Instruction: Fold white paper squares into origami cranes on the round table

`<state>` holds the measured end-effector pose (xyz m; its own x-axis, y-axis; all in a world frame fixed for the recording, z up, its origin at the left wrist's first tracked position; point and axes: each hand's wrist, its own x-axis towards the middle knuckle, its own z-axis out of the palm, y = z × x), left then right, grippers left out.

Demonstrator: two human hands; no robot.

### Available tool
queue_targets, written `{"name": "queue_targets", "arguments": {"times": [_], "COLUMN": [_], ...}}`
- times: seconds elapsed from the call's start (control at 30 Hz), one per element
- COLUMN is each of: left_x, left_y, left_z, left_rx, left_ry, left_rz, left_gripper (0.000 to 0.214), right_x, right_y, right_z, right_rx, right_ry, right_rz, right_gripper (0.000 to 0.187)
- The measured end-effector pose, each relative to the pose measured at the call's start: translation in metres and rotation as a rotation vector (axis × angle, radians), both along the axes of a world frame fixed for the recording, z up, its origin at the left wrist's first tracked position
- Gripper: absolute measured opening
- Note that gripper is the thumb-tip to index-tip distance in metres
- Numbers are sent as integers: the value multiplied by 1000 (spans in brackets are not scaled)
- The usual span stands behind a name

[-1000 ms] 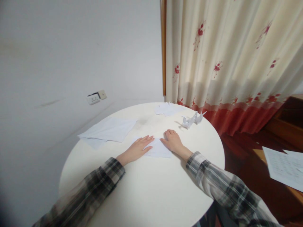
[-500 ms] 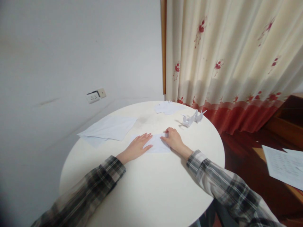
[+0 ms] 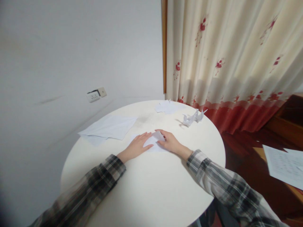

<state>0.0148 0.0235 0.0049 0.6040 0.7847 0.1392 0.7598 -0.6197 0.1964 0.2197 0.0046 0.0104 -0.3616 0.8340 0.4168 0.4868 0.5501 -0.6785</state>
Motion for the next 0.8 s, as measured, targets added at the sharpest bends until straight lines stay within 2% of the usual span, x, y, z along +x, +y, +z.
{"name": "queue_targets", "arguments": {"times": [0.1,0.2,0.33,0.63,0.8], "left_x": [0,-1,-3,-3,-4], "left_y": [0,1,5,9,10], "left_z": [-1,-2,-3,-5,-7], "left_rx": [12,21,0,55,53], "left_ry": [-9,-10,-5,-95,-54], "left_rz": [7,1,-3,-19,-33], "left_gripper": [61,53,42,40,41], "right_x": [0,0,0,0,1], "right_y": [-2,-4,-5,-7,-5], "right_z": [2,3,5,7,5], "right_rx": [87,141,132,52,31], "right_ry": [-72,-134,-150,-181,-172], "right_rz": [136,231,263,333,356], "right_gripper": [43,40,38,34,31]}}
